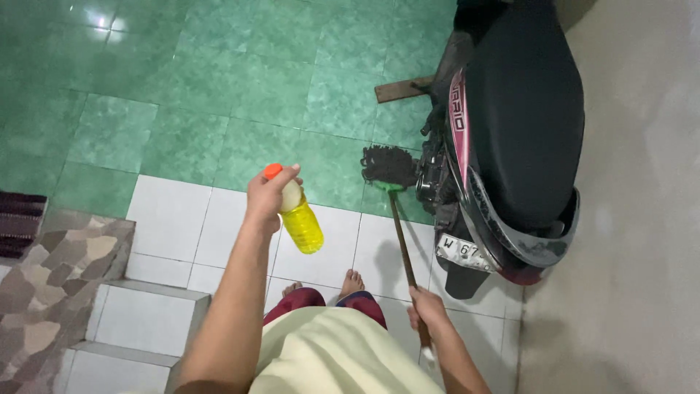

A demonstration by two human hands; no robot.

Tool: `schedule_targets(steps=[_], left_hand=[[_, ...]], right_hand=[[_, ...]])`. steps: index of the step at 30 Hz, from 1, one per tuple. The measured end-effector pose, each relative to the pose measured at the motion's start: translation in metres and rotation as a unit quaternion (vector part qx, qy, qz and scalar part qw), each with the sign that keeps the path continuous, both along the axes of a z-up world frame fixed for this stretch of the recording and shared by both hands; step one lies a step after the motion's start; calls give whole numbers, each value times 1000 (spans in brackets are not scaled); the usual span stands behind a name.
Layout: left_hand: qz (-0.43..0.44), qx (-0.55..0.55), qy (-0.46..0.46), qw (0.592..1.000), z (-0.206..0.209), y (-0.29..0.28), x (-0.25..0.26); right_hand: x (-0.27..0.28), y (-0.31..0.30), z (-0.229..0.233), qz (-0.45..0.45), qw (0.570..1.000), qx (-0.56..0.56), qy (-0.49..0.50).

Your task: Mopping a tiled floor in a garage area using a mop and cleaning solution.

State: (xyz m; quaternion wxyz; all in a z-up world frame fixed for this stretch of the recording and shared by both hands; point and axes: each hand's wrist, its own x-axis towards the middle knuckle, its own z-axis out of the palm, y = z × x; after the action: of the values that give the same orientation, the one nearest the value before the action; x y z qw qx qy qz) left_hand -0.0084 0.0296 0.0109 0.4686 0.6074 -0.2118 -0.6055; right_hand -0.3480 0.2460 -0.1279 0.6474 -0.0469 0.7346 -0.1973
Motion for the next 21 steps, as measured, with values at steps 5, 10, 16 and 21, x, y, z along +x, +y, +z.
schedule_targets(steps=[5,10,16,21], left_hand=[[22,-7,-38,999,18,17,27],[61,-2,-31,998,6,30,68],[109,-30,-22,993,-34,41,117],[159,-12,-6,987,-30,66,152]], right_hand=[[23,-78,-62,55,997,-51,23],[61,-110,-63,103,989,-105,-1],[87,-50,-13,211,976,-54,19],[114,-23,16,286,958,23,9]])
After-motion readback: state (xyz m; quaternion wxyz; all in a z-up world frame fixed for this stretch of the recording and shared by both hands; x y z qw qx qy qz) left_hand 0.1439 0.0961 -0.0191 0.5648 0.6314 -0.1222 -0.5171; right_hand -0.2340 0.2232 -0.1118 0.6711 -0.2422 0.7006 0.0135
